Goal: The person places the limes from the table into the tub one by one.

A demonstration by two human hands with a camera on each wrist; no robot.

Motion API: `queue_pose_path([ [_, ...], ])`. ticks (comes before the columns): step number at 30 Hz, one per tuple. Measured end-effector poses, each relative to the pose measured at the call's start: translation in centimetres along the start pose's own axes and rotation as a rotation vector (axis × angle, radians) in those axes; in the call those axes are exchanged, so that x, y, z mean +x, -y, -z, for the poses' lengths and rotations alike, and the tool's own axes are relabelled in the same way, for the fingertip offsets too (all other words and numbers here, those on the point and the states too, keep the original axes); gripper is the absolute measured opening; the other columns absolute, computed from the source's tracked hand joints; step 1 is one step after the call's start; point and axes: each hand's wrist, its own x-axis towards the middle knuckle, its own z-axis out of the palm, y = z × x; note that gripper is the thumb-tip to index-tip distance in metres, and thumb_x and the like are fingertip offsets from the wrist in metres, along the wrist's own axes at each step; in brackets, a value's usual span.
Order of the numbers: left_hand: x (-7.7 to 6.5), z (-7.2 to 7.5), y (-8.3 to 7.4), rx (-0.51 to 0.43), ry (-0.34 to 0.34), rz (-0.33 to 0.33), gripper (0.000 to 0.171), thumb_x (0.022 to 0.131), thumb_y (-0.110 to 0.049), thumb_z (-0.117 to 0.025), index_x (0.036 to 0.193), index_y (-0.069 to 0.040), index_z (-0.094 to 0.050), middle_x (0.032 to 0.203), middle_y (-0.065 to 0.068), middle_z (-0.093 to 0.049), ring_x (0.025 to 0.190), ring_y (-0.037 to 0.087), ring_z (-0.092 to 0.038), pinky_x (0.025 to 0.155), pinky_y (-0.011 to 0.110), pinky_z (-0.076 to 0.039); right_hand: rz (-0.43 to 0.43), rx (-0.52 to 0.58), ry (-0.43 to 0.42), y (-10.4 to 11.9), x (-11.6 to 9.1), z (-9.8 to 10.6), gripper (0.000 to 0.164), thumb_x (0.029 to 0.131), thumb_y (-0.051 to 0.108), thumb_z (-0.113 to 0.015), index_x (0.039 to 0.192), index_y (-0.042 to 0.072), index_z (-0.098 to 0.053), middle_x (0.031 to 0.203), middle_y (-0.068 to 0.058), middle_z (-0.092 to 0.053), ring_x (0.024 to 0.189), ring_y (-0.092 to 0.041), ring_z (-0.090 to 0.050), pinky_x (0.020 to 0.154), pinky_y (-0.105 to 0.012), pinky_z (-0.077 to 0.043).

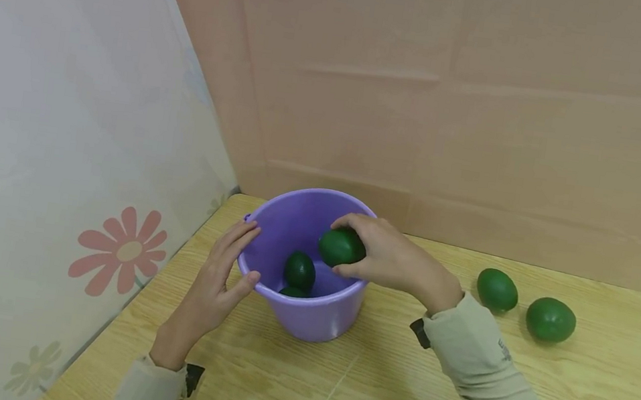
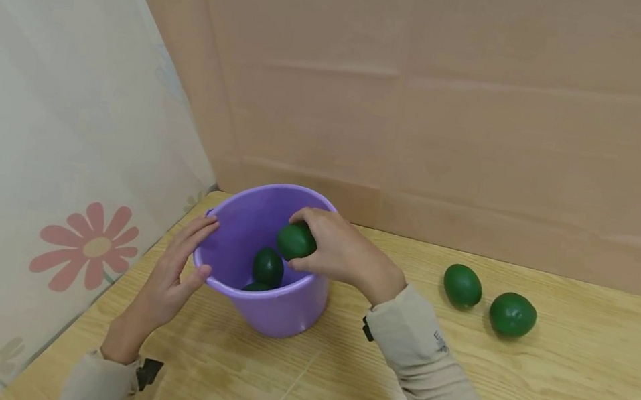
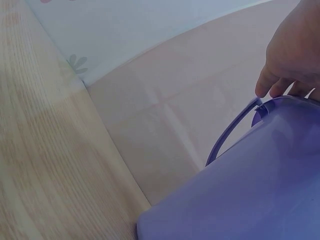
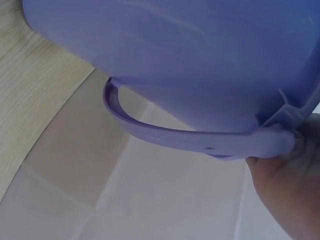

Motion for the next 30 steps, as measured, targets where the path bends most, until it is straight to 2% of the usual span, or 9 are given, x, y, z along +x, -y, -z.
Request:
queue_pose_path([
  [14, 0.05, -0.06, -0.12, -0.003, -0.002, -0.007, 0.058, 0.087, -0.018, -0.058, 0.14, -0.011, -0.036, 0.149, 0.004, -0.027, 0.14, 0.026, -0.018, 0.105, 0.057, -0.03, 0.007, -0.022, 0.024, 0.3, 0.0, 0.12, 0.052, 0.072, 0.032, -0.073, 0.118, 0.014, -0.056, 0.115, 0.003, -0.058, 0.097, -0.013, -0.056, 0.084, -0.029, -0.047],
  [20, 0.0, -0.06, -0.02, -0.01, 0.0, -0.01, 0.058, 0.087, -0.018, -0.057, 0.14, -0.012, -0.036, 0.149, 0.005, -0.027, 0.14, 0.027, -0.017, 0.103, 0.058, -0.03, 0.043, -0.042, 0.024, 0.27, 0.0, 0.1, 0.051, 0.072, 0.031, -0.073, 0.118, 0.012, -0.058, 0.114, 0.0, -0.06, 0.098, -0.014, -0.056, 0.084, -0.029, -0.048],
  [25, 0.0, -0.07, -0.08, -0.008, -0.002, -0.009, 0.058, 0.087, -0.018, -0.058, 0.14, -0.011, -0.036, 0.149, 0.004, -0.027, 0.141, 0.026, -0.017, 0.104, 0.058, -0.03, 0.072, -0.069, 0.022, 0.27, -0.01, 0.08, 0.047, 0.076, 0.029, -0.071, 0.118, 0.012, -0.06, 0.117, -0.001, -0.061, 0.109, -0.018, -0.056, 0.095, -0.035, -0.044],
  [30, 0.03, -0.08, -0.12, -0.009, -0.002, -0.01, 0.058, 0.087, -0.018, -0.058, 0.14, -0.01, -0.036, 0.148, 0.005, -0.028, 0.14, 0.026, -0.018, 0.105, 0.058, -0.029, 0.093, -0.043, -0.018, -0.09, -0.29, -0.09, 0.044, 0.08, 0.028, -0.068, 0.12, 0.013, -0.058, 0.121, 0.0, -0.06, 0.117, -0.018, -0.052, 0.101, -0.038, -0.04],
])
